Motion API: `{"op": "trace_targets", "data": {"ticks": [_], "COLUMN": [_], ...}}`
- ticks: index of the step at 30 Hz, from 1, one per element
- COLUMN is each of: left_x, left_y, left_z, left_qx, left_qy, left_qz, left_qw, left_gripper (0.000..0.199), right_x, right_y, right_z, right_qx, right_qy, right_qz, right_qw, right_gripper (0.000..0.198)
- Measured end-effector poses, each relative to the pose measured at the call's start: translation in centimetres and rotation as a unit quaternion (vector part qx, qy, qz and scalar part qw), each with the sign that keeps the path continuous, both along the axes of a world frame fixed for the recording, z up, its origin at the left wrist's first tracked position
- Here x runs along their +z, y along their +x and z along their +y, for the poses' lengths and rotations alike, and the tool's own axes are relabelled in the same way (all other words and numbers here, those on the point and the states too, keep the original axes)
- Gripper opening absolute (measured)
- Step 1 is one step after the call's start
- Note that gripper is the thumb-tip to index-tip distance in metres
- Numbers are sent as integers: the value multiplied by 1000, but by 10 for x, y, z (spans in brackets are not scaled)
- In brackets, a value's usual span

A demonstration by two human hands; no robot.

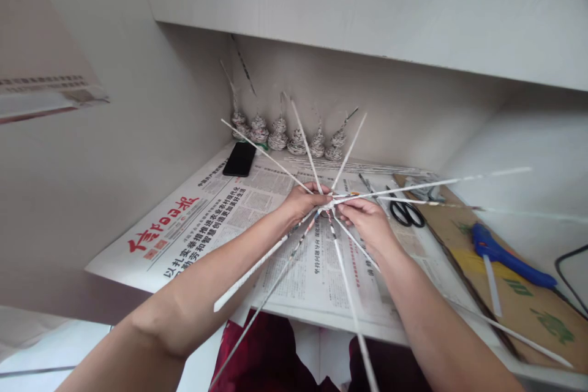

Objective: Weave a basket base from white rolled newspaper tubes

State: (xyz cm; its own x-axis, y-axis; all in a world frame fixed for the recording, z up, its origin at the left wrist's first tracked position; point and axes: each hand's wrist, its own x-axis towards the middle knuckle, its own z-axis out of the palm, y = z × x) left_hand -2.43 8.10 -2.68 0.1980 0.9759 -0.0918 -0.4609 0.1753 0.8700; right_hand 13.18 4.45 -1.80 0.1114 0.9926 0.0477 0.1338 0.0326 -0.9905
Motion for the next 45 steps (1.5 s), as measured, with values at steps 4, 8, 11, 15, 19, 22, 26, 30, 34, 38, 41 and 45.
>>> {"op": "trace_targets", "data": {"ticks": [4, 8, 11, 15, 19, 22, 26, 30, 34, 38, 41, 45], "left_x": [0, 2, 4, 2, 0, -1, -1, -1, -2, -1, 5, 10], "left_y": [0, 2, 4, 4, 3, 4, 6, 8, 9, 7, 3, -3], "left_z": [-3, -9, -11, -9, -6, -7, -8, -9, -9, -8, -7, -5], "left_qx": [-14, -35, -31, -15, -23, -30, 5, 27, 19, -10, -49, -102], "left_qy": [-16, -28, -35, -36, -39, -38, -50, -52, -44, -43, -54, -51], "left_qz": [6, -9, -14, -19, -25, -29, -34, -38, -39, -52, -54, -49], "left_qw": [1000, 999, 999, 999, 999, 998, 998, 998, 998, 998, 996, 992], "left_gripper": [31, 31, 31, 32, 33, 32, 27, 24, 22, 20, 25, 37], "right_x": [-2, -8, -10, -8, -6, -6, -6, -6, -9, -13, -11, -4], "right_y": [-1, -1, -2, -5, -6, -8, -9, -10, -11, -8, -2, 8], "right_z": [1, 2, 2, 1, 1, 0, 0, -2, -1, 4, 8, 10], "right_qx": [-18, 6, 19, 19, 12, 7, -2, -2, 17, -29, -45, -21], "right_qy": [-12, -7, -5, -12, 5, 3, -23, -54, -23, 0, -10, -7], "right_qz": [20, 13, 28, 57, 33, 44, 46, 48, 69, 62, 87, 88], "right_qw": [1000, 1000, 999, 998, 999, 999, 999, 997, 997, 998, 995, 996], "right_gripper": [26, 23, 23, 28, 22, 22, 23, 19, 28, 31, 30, 24]}}
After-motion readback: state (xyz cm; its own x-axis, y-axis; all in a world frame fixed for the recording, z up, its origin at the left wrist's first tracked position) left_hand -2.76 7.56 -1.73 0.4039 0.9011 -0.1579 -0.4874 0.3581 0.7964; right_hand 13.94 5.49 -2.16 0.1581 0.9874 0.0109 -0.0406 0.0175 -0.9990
